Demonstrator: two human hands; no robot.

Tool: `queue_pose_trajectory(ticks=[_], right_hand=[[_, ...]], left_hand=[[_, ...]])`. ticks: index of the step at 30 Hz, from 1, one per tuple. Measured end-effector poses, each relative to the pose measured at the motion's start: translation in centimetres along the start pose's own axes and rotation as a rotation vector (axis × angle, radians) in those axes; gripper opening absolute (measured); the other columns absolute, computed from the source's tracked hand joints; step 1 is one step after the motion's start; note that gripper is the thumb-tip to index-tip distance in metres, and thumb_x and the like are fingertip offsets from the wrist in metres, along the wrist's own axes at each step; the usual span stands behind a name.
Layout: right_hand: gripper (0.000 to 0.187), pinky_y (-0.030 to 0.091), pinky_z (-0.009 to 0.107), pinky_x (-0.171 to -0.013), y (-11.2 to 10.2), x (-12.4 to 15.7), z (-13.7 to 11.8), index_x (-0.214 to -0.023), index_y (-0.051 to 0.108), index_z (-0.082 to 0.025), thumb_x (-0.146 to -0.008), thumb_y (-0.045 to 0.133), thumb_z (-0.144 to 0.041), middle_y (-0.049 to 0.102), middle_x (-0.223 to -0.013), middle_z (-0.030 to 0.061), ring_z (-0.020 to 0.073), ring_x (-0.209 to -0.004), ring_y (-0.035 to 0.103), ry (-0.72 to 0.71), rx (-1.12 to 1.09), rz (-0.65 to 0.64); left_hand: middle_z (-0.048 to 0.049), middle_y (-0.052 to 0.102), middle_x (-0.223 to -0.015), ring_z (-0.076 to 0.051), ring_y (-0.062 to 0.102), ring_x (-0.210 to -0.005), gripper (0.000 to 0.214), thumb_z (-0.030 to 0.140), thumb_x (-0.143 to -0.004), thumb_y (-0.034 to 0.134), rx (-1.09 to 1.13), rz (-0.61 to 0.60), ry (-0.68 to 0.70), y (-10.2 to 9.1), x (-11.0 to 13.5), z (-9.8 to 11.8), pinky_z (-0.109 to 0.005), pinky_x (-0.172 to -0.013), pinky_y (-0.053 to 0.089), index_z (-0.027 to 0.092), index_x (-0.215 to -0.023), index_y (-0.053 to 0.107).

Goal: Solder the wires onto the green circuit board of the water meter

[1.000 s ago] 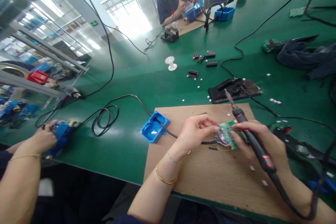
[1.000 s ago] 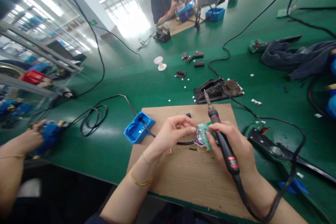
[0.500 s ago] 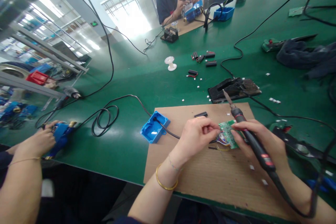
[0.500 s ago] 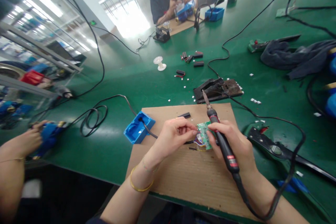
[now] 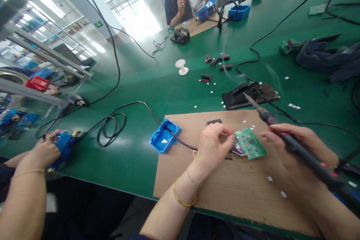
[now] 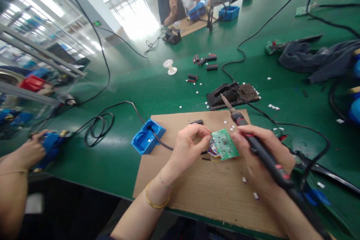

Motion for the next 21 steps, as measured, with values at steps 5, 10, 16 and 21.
queue_pose_trajectory(ticks=[5, 10, 16, 21], right_hand=[[0.018, 0.034, 0.025, -0.038, -1.6, -2.4, 0.2, -0.084, 0.064, -0.017, -0.073, 0.074, -0.029, 0.058, -0.060, -0.0042, 0.0107, -0.043, 0.049, 0.100, -0.369, 0.302], [0.026, 0.023, 0.024, -0.035, -1.4, -3.8, 1.1, -0.058, 0.046, -0.019, -0.077, 0.062, -0.027, 0.040, -0.044, -0.0068, 0.0079, -0.034, 0.035, 0.221, -0.411, 0.267], [0.034, 0.019, 0.022, -0.035, -0.6, -3.4, 1.2, -0.053, 0.036, -0.020, -0.076, 0.061, -0.022, 0.034, -0.042, -0.0073, 0.0059, -0.034, 0.030, 0.303, -0.394, 0.225], [0.029, 0.023, 0.021, -0.034, -0.4, -3.4, 0.7, -0.053, 0.041, -0.019, -0.072, 0.062, -0.021, 0.038, -0.043, -0.0064, 0.0063, -0.035, 0.032, 0.271, -0.401, 0.237]], left_hand=[[-0.0029, 0.074, -0.088, -0.018, 0.067, -0.086, 0.009, 0.012, -0.081, 0.064, 0.080, 0.025, -0.059, 0.2, 0.2, -0.7, -0.032, -0.082, 0.051, 0.019, -0.076, 0.066], [-0.0033, 0.074, -0.087, -0.018, 0.067, -0.088, 0.009, 0.012, -0.081, 0.065, 0.092, 0.042, -0.059, 0.3, 0.3, -0.8, -0.032, -0.082, 0.052, 0.018, -0.075, 0.066], [-0.0024, 0.075, -0.086, -0.018, 0.068, -0.086, 0.011, 0.010, -0.080, 0.066, 0.067, 0.054, -0.059, 0.2, 0.4, -0.4, -0.034, -0.084, 0.049, 0.018, -0.073, 0.066], [-0.0020, 0.076, -0.087, -0.018, 0.068, -0.086, 0.013, 0.008, -0.079, 0.067, 0.078, 0.047, -0.058, 0.2, 0.3, -0.4, -0.034, -0.086, 0.048, 0.018, -0.071, 0.066]])
Point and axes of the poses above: each hand's wrist, its own x-axis away from the middle knuckle, its own y-axis out of the palm, z = x × y, the point moved 5 cm from there along -x, towards the middle knuckle
